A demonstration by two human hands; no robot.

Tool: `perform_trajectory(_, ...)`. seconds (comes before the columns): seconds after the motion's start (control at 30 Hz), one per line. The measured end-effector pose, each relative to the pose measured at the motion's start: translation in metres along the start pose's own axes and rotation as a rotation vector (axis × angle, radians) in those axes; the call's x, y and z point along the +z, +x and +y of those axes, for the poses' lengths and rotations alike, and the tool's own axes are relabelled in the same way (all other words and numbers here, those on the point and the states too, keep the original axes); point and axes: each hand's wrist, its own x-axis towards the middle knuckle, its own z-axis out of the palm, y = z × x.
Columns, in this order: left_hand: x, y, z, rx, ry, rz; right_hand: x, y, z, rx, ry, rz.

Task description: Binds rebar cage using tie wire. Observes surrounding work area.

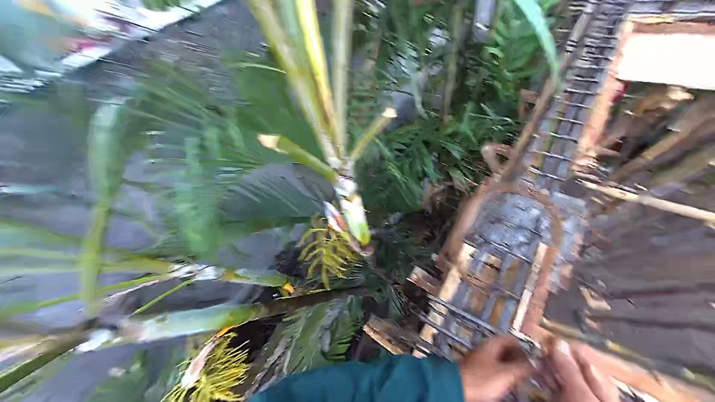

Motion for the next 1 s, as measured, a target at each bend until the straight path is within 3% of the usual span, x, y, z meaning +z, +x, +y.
perform_trajectory(0.17, -0.023, 0.004, 0.026, 0.424, 0.014, 0.074, 0.002, 0.011, 0.017, -0.211, -0.097, 0.03)
perform_trajectory(0.33, -0.026, 0.003, 0.037, 0.548, 0.157, 0.166, 0.009, 0.004, 0.021, -0.253, -0.113, 0.034)
perform_trajectory(0.6, -0.021, 0.0, 0.044, 0.504, -0.08, 0.252, 0.017, -0.001, 0.021, -0.387, -0.244, 0.114)
perform_trajectory(0.8, -0.024, 0.0, 0.04, 0.264, -0.003, 0.111, 0.015, 0.0, 0.017, -0.475, -0.349, 0.198)
perform_trajectory(0.9, -0.021, -0.001, 0.039, 0.257, 0.017, 0.021, 0.015, -0.003, 0.016, -0.411, -0.275, 0.106)
perform_trajectory(1.0, -0.024, -0.003, 0.033, 0.302, 0.033, -0.004, 0.008, 0.0, 0.008, -0.225, -0.077, -0.049)
